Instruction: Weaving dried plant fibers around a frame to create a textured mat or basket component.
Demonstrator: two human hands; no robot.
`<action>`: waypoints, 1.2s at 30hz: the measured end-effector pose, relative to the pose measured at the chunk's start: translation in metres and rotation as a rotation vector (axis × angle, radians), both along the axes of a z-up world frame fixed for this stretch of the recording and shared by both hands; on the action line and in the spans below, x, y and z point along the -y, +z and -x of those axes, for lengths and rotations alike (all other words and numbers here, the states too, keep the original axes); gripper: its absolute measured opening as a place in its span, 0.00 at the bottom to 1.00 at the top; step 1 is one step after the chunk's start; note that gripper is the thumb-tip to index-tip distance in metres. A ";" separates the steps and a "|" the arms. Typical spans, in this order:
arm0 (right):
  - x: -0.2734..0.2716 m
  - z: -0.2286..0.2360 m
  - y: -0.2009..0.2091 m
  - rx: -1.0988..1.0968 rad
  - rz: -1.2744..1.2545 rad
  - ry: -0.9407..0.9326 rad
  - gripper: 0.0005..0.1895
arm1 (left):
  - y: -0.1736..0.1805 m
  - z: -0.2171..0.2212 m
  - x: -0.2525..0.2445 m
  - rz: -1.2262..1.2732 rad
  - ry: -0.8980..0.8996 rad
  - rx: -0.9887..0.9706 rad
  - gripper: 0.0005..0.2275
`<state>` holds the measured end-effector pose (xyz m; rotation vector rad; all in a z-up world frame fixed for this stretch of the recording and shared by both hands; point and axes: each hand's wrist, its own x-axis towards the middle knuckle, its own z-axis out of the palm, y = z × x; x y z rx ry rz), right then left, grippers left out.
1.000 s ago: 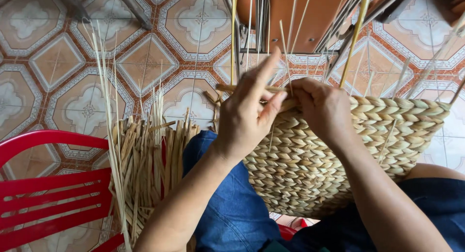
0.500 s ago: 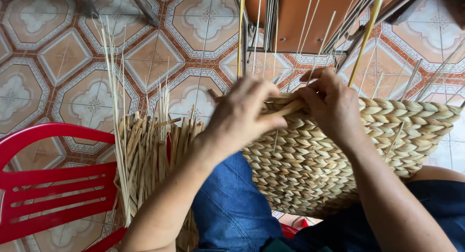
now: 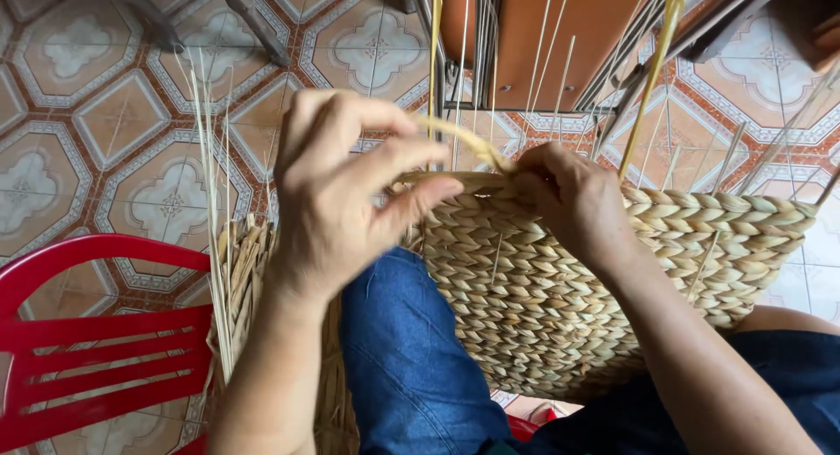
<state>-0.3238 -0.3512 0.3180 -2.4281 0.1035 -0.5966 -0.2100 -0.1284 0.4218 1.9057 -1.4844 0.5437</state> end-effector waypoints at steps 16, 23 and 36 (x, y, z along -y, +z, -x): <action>0.016 -0.011 -0.012 -0.119 -0.516 -0.128 0.04 | -0.123 -0.020 0.097 0.296 -0.164 -0.760 0.06; 0.006 -0.026 -0.024 -0.141 -0.158 -0.229 0.04 | -0.099 -0.004 0.058 0.671 -0.744 -1.503 0.16; -0.003 -0.019 -0.016 -0.086 -0.109 -0.146 0.06 | -0.110 -0.027 0.024 -0.208 0.194 -0.147 0.14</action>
